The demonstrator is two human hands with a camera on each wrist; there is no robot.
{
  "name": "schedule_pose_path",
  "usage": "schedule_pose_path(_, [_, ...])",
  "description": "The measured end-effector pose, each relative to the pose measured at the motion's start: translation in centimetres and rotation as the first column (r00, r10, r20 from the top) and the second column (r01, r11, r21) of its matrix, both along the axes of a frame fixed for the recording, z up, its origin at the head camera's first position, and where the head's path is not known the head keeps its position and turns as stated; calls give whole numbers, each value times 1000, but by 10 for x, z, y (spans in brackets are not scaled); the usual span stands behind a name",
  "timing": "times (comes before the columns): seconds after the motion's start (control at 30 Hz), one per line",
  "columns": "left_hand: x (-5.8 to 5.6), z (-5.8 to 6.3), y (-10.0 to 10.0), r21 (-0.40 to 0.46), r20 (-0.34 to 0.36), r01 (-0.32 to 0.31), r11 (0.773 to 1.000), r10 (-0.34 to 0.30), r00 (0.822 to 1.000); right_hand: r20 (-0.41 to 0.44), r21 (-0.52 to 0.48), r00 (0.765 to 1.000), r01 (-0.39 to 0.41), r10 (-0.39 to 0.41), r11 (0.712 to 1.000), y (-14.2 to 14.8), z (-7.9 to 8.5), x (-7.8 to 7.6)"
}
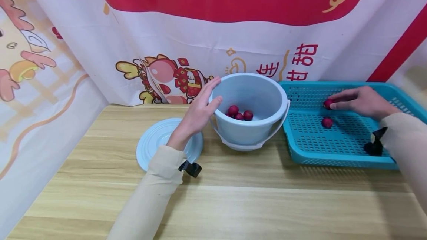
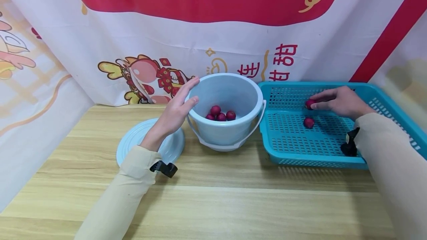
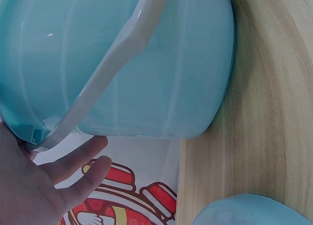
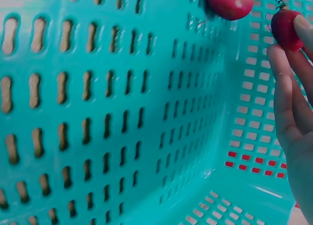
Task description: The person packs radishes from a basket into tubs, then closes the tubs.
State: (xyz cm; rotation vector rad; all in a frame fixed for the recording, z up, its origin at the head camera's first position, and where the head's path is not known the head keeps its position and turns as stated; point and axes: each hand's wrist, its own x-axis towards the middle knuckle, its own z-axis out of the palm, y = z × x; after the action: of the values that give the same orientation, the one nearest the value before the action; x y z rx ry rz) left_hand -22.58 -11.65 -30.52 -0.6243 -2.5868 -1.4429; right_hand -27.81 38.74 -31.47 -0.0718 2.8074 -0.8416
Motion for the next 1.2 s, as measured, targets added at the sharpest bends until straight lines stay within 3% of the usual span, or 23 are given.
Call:
schedule_pose_path(0.47, [1,-1,2,5,1,3,1000,-3,1000,-33,-46,999,1,-3,999,-40,19,7])
schedule_pose_path(0.73, [1,-1,1,6,-7,3,1000,-3,1000,-130,-133,992,-15,-3,991,-74,36,8])
schedule_pose_path(0.97, [1,0,2,5,2,5,1000,-5,1000,-275,-188,961,-21,-32,982,-98,47,14])
schedule_pose_path(1.2, [1,0,0,10,-9,2,1000,-2,1000,-373,-241,928,-98,1,966,-129,61,20])
